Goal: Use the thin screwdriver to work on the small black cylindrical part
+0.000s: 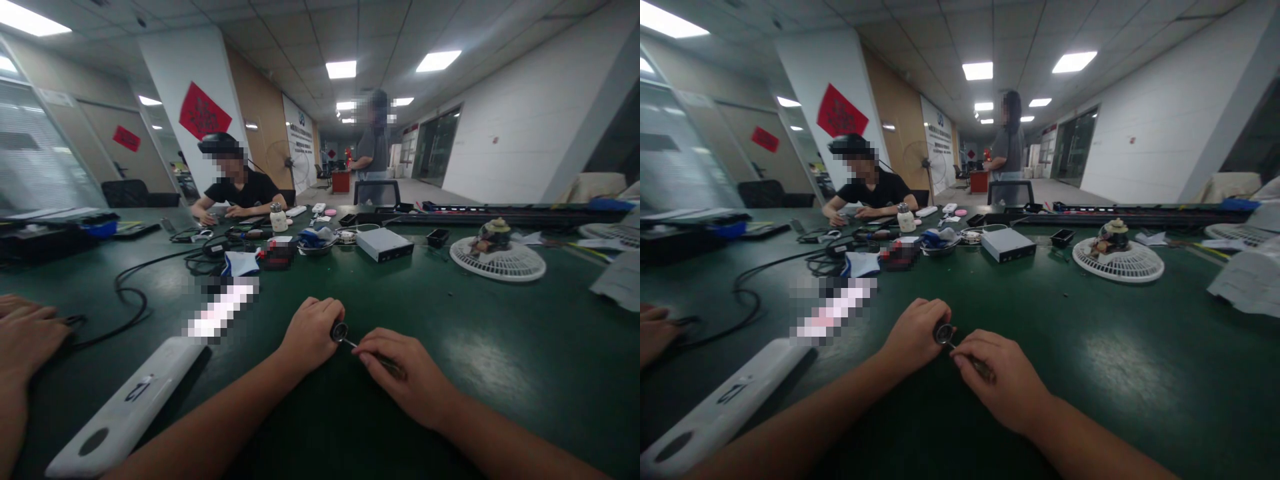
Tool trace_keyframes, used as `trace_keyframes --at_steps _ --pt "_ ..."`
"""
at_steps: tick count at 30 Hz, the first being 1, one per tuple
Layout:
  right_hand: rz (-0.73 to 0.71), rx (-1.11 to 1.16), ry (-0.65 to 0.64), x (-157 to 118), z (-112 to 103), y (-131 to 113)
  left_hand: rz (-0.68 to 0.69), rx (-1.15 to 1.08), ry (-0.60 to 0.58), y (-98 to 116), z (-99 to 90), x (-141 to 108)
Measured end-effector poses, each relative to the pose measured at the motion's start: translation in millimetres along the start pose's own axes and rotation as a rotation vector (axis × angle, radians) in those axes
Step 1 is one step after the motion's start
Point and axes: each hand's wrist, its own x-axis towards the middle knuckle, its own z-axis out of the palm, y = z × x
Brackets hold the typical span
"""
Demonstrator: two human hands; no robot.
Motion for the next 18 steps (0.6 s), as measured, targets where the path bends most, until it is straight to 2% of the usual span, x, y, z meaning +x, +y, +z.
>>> trace_keyframes --at_steps 5,11,18 --pt "0.031 -0.083 0.006 -0.9 -1.1 -2.0 0.010 -0.005 0.003 0.5 -0.6 -0.3" --pt "0.046 -0.092 0.110 -2.1 -0.6 0.7 0.016 -0.019 -0.004 0.1 0.4 -0.6" --pt "0.007 -0.044 0.002 -0.6 -0.8 -2.4 0.022 -0.014 0.002 -0.6 1.4 -0.3"
